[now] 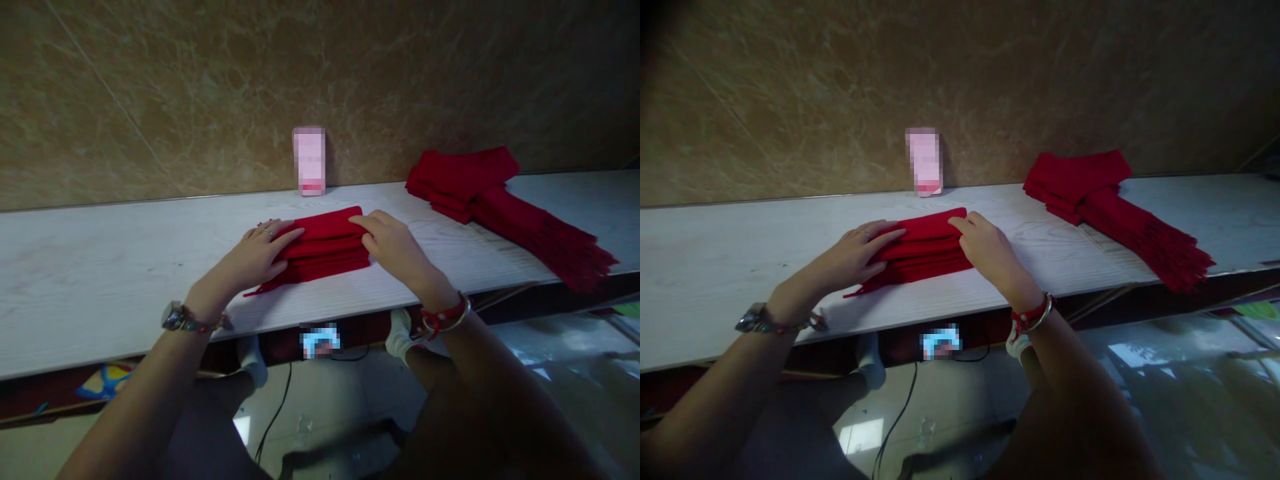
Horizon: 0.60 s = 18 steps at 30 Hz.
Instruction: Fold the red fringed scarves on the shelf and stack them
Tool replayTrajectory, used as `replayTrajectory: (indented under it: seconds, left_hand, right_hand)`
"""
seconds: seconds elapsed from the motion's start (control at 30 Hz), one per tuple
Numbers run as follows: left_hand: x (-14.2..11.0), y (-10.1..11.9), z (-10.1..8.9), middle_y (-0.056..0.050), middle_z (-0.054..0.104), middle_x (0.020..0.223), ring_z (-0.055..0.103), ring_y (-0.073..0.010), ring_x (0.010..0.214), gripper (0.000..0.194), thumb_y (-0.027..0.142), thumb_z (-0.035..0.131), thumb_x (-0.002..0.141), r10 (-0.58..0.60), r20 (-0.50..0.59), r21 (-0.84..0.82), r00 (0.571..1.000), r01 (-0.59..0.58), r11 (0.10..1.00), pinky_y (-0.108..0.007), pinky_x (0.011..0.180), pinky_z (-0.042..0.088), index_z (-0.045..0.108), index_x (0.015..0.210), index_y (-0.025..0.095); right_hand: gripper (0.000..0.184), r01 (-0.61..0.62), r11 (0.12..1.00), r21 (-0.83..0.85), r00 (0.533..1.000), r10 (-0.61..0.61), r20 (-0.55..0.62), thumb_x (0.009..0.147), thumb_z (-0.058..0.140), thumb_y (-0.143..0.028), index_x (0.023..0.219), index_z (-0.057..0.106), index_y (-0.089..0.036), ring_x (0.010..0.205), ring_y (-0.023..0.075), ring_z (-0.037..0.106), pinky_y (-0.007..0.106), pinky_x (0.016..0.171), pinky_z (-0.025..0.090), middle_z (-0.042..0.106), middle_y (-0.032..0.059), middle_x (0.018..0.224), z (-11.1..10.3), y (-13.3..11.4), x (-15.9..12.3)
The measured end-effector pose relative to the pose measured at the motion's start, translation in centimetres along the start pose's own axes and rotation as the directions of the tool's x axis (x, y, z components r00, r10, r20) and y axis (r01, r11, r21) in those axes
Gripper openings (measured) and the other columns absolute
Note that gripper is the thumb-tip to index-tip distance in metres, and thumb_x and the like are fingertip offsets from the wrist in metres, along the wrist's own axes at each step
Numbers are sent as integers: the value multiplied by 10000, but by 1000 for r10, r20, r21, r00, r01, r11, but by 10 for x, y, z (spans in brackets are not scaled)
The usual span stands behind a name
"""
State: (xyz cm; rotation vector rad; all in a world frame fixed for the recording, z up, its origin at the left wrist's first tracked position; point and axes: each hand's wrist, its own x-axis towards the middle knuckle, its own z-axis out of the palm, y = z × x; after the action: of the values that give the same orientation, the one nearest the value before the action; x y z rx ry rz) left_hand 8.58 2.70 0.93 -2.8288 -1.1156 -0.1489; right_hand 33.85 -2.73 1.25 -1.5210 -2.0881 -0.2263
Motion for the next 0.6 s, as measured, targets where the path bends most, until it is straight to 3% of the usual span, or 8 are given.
replayTrajectory:
  seconds: [0.13, 0.23, 0.33, 0.5, 0.6]
  left_hand:
    - [-8, 8, 11, -106, 312, 1498, 281, -298, 1364, 592, 240, 437, 852, -37, -54, 13, 998, 38, 999, -480, 1072, 322, 315, 1432, 221]
    - [-12, 6, 15, -95, 286, 1509, 261, -312, 1373, 592, 250, 429, 864, -66, -71, 3, 995, 67, 998, -484, 1066, 333, 290, 1439, 235]
    - [-13, 1, 17, -113, 281, 1506, 266, -304, 1370, 597, 262, 422, 872, -29, -80, -30, 996, 27, 999, -482, 1069, 336, 260, 1445, 211]
    - [-14, -5, 22, -130, 276, 1501, 288, -315, 1357, 584, 287, 416, 889, 6, -123, -58, 992, -13, 998, -500, 1058, 351, 251, 1443, 205]
    - [-16, -5, 23, -130, 291, 1493, 290, -310, 1358, 551, 310, 398, 907, 14, -140, -66, 990, -24, 998, -498, 1071, 335, 276, 1433, 204]
  right_hand:
    - [442, 69, 997, 18, 994, -67, -91, 819, 353, -34, 1143, 622, -167, 936, 214, 566, 366, 867, 450, 620, 89, 994, 4, 6, 7]
    - [439, 61, 997, 36, 996, -59, -72, 814, 362, -37, 1154, 616, -148, 901, 206, 575, 361, 847, 466, 614, 97, 993, 13, 11, 2]
    - [430, 42, 998, 51, 996, -37, -80, 803, 374, -35, 1130, 629, -147, 874, 202, 583, 360, 822, 482, 615, 95, 968, 19, 13, -6]
    - [409, 45, 998, 46, 971, -33, -236, 801, 387, -43, 1089, 648, -171, 854, 201, 591, 358, 802, 498, 618, 83, 925, 18, 7, -9]
    - [413, 52, 998, 38, 968, -41, -247, 800, 383, -45, 1087, 647, -182, 849, 200, 595, 355, 784, 510, 613, 84, 931, 18, 5, -9]
